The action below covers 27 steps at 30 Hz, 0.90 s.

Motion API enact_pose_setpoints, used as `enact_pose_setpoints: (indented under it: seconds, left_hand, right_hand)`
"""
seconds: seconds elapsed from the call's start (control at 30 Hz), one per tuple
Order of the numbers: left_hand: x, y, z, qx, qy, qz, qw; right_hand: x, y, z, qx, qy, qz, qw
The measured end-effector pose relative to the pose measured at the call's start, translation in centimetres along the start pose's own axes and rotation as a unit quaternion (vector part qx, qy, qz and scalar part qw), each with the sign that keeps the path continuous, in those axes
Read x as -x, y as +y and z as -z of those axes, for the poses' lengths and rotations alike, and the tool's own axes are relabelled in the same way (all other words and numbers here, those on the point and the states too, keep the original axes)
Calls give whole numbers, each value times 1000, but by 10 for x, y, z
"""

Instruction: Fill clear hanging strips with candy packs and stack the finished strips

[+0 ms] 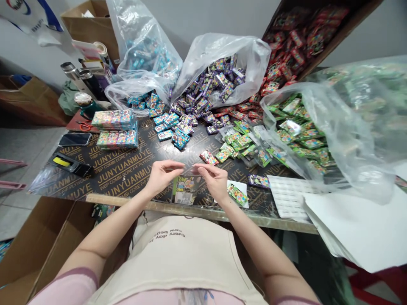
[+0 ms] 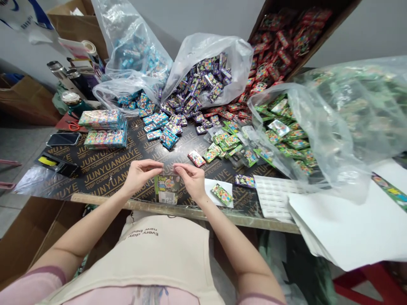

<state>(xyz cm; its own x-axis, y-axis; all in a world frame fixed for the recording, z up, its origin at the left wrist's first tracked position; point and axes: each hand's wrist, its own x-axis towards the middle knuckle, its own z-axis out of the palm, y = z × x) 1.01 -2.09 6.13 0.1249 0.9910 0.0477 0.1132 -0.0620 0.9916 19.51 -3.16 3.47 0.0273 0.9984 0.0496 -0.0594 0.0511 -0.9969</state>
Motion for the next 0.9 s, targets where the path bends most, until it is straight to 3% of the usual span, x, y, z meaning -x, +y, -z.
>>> enact_pose_setpoints:
  seconds: [0.13,0.23,0.33,0.5,0.63,0.73,0.9]
  left_hand:
    - [5,1,4,-88,-36,-110,989]
    - [9,2,9,-145,-81,-155,974]
    - [9,7,11,-155,-65,-141,976]
    - [1,18,11,-108,-58,-22,992]
    - [-3,22,9,-113,-71,-15,991]
    - [0,20,9,-134,-77,-67,986]
    - [10,5,10,-163,-91,-140,972]
  right_hand:
    - [-2,0,8,54,-21,99,993]
    - [-1,-3,13,85,-68,159,981]
    - [1,-11,11,106,-74,136,982]
    - [0,-23,4,77,-73,39,994]
    - [-4,-27,4,49,-92,-3,995]
    - [-2,-23,8,75,-76,29,994]
    - [14,2,17,156,-64,142,975]
